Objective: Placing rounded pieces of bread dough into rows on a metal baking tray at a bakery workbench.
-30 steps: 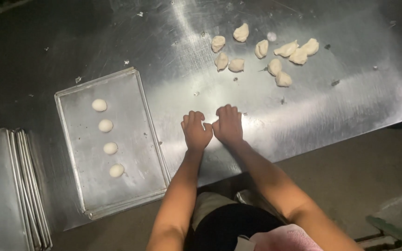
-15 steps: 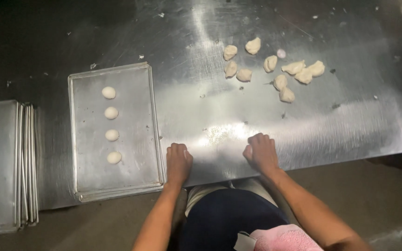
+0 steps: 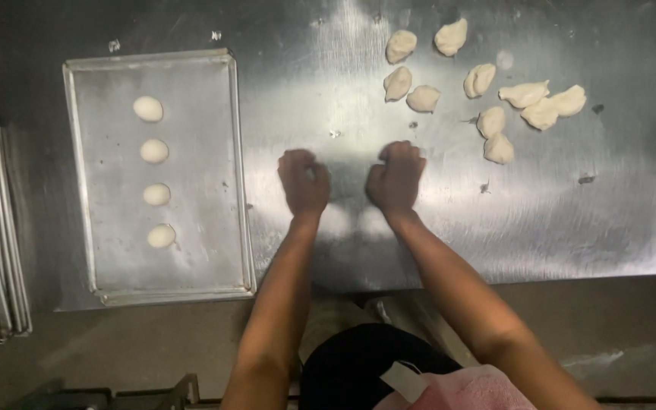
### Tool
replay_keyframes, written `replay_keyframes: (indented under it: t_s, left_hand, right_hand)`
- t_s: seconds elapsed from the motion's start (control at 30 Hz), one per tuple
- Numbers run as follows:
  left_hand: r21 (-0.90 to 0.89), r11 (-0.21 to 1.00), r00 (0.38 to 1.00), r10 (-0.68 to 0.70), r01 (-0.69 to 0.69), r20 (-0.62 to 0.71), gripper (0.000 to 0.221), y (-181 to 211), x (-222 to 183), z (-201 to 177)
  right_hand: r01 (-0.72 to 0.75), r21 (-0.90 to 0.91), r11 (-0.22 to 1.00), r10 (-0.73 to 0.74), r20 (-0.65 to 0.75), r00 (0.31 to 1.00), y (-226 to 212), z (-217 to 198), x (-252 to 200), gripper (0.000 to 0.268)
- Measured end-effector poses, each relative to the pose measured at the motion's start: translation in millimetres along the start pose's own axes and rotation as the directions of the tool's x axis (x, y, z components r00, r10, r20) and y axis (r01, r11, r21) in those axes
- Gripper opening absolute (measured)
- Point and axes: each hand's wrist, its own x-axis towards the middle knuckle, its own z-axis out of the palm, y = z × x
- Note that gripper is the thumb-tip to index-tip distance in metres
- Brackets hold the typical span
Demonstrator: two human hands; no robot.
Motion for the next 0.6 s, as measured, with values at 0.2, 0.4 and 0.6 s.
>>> replay_keyframes:
  t_s: [0.2,0.4,0.6]
  left_hand:
    - [-0.028,0.998,0.984,-0.058,0.064,0.167,0.013,53.6,-13.3,-11.7]
    - [0.038,0.997,0.899,0.037,-0.06,0.436,0.016,37.3,-65.1,-68.8]
    - [0.137,0.99,0.91,-0.032,-0.028,0.414,0.022,-11.9,-52.8,-97.9]
  right_hand:
    - [0.094,0.057,0.994,-0.098,0.083,0.992,-31.7,-9.4,-30.2,0.017]
    - [0.181,-0.023,0.983,-0.16,0.375,0.913,2.6,-51.1,-87.1,0.011]
    - [0.217,0.002,0.976,-0.211,0.242,0.947,40.4,-79.6,-61.8,0.023]
